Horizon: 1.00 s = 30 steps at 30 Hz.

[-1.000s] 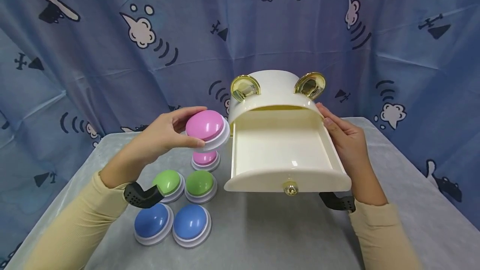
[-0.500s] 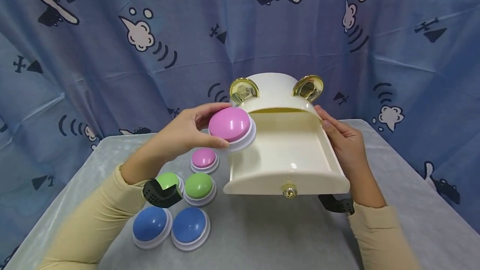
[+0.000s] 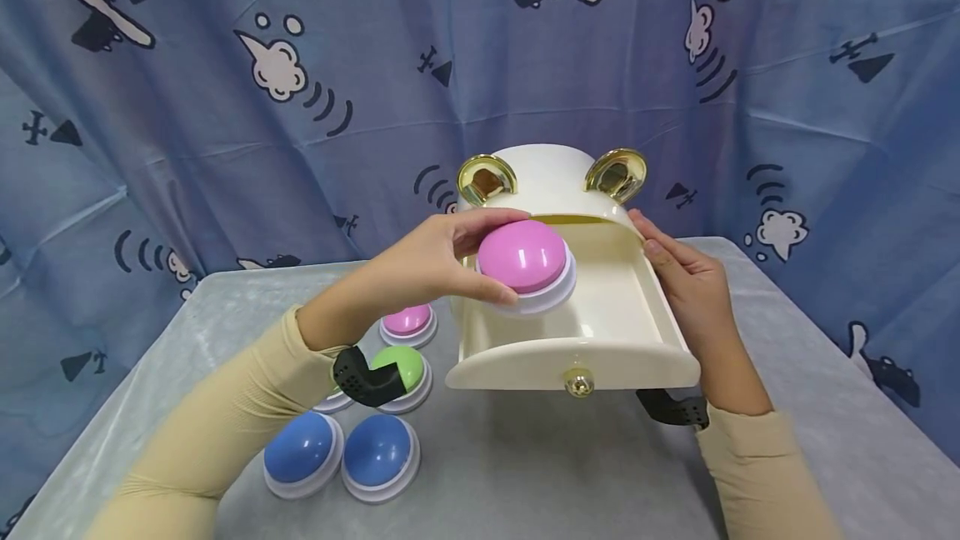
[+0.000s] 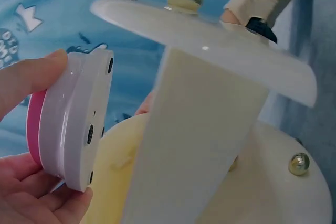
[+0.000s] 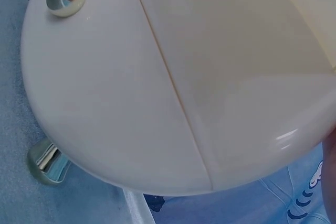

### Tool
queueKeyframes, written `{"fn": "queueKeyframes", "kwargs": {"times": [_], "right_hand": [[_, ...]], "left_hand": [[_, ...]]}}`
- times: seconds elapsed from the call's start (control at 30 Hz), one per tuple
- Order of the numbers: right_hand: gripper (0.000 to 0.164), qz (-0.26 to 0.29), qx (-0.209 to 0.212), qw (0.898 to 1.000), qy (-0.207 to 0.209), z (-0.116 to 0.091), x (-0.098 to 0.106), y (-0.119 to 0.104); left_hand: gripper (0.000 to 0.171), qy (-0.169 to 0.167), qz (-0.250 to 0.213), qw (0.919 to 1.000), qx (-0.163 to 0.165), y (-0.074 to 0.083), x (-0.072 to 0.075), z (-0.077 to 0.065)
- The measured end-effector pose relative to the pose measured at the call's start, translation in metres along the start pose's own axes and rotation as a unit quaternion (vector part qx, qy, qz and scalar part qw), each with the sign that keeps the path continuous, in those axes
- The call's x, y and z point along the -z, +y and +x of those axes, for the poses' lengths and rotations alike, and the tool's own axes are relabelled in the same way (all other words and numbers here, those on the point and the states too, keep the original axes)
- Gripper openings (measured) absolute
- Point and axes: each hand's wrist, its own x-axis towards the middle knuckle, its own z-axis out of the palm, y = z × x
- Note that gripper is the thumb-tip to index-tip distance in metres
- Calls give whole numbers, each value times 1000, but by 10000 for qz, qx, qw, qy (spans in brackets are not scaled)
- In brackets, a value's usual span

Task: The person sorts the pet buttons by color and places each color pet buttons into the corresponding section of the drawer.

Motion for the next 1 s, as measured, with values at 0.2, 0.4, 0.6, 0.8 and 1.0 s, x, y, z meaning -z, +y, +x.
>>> {"fn": "queueKeyframes", "kwargs": {"times": [0.2,0.4,0.6,0.8,1.0], "right_hand": [[38,-12,-57,10000,52,0,-1,-1],[41,-167,-176,9996,135,-2,0,-1],[41,-64,-166,9998,101,-2,-1,-2],[41,-74,-220,9997,111,-2,-2,-4],[42,-45,-240,9997,53,-2,-2,-4]], "left_hand": [[76,-259,202,9995,22,3,-10,16],[77,-434,855,9953,130,7,-14,27],[78,-670,1032,9922,198,13,-16,39],[74,-955,845,9916,199,15,-21,48],[71,-1158,569,9915,180,14,-27,53]]}}
